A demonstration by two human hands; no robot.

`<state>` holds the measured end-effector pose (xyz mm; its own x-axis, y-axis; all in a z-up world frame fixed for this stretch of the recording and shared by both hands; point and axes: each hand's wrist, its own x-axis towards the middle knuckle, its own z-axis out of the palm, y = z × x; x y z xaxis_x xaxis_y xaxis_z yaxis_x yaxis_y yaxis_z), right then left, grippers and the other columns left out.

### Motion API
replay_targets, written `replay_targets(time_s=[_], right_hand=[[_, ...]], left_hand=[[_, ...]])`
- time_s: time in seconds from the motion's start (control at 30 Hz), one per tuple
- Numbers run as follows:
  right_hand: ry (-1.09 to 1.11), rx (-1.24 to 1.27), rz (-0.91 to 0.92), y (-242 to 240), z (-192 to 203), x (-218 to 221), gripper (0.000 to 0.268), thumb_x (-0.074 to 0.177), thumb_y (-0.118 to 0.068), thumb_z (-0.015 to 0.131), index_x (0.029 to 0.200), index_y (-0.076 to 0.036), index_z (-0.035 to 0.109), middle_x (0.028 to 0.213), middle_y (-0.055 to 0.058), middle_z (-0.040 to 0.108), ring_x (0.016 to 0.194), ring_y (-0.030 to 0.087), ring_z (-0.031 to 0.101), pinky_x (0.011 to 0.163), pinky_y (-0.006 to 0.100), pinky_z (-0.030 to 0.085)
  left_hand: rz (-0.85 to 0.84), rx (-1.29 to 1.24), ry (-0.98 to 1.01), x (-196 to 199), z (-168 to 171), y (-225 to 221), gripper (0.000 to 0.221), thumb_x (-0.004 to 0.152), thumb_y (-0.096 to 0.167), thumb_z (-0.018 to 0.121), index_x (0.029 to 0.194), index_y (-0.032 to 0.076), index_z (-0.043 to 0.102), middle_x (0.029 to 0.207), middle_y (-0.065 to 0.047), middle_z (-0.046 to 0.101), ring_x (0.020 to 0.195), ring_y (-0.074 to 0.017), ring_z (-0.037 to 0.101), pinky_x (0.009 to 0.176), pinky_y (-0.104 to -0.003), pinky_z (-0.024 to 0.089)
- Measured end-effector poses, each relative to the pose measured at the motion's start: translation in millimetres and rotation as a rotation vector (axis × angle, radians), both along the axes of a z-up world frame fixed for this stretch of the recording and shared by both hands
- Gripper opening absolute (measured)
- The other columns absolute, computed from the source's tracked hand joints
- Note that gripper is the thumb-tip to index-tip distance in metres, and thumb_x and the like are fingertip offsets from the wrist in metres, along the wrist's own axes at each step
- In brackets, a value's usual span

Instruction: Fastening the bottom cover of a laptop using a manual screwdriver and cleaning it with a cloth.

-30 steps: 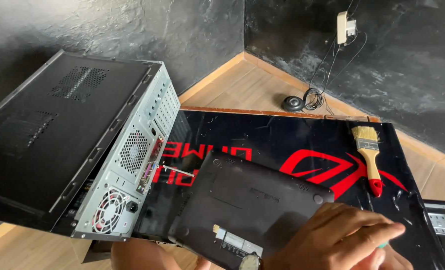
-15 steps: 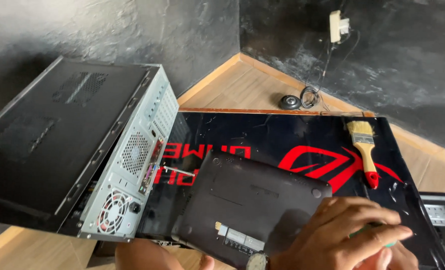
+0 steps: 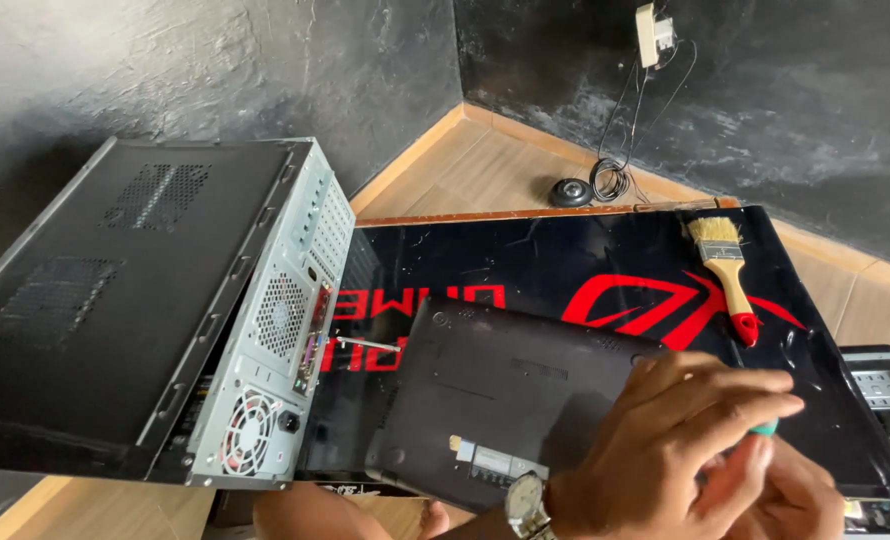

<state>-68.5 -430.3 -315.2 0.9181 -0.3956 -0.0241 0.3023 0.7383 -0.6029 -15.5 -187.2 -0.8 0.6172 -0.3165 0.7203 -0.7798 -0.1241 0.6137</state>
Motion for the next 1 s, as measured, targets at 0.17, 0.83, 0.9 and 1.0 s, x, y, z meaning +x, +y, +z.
replay_targets(time_s=[0.17, 0.83, 0.9, 1.0], right_hand=[[0.336, -1.304, -0.259, 123.5, 246.3, 10.7, 0.026, 0.107, 0.001, 0.052, 0.083, 0.003, 0.059, 0.077, 0.008, 0.058, 0.079, 0.015, 0.054, 0.071, 0.029, 0.037], [0.211, -1.317, -0.290, 110.9, 238.0, 18.9, 0.012, 0.090, 0.005, 0.058, 0.089, -0.005, 0.052, 0.084, -0.003, 0.050, 0.087, 0.007, 0.043, 0.074, 0.025, 0.032], [0.216, -1.321, -0.284, 106.7, 227.5, 16.5, 0.032, 0.094, 0.008, 0.057, 0.121, 0.000, 0.072, 0.101, 0.004, 0.068, 0.102, 0.010, 0.056, 0.085, 0.024, 0.040], [0.291, -1.114, -0.300, 115.2, 228.2, 11.1, 0.030, 0.085, -0.002, 0.073, 0.113, 0.006, 0.070, 0.102, 0.015, 0.069, 0.098, 0.015, 0.059, 0.081, 0.027, 0.045]], left_hand=[[-0.044, 0.016, -0.024, 0.6, -15.2, 0.8, 0.026, 0.122, 0.010, 0.048, 0.147, 0.010, 0.051, 0.141, -0.010, 0.062, 0.119, -0.0319, 0.063, 0.114, -0.045, 0.048], [-0.070, -0.071, -0.057, 6.6, -23.9, -1.1, 0.035, 0.117, 0.014, 0.052, 0.152, 0.013, 0.044, 0.148, -0.015, 0.051, 0.135, -0.0317, 0.059, 0.126, -0.047, 0.051], [-0.050, -0.073, -0.054, 6.0, -17.6, -1.7, 0.032, 0.119, 0.020, 0.054, 0.150, 0.014, 0.048, 0.134, -0.012, 0.055, 0.124, -0.0301, 0.061, 0.119, -0.046, 0.053], [-0.167, -0.134, 0.040, 6.9, -5.7, 0.7, 0.032, 0.111, 0.004, 0.051, 0.143, 0.002, 0.048, 0.141, -0.018, 0.059, 0.129, -0.0339, 0.063, 0.118, -0.045, 0.053]])
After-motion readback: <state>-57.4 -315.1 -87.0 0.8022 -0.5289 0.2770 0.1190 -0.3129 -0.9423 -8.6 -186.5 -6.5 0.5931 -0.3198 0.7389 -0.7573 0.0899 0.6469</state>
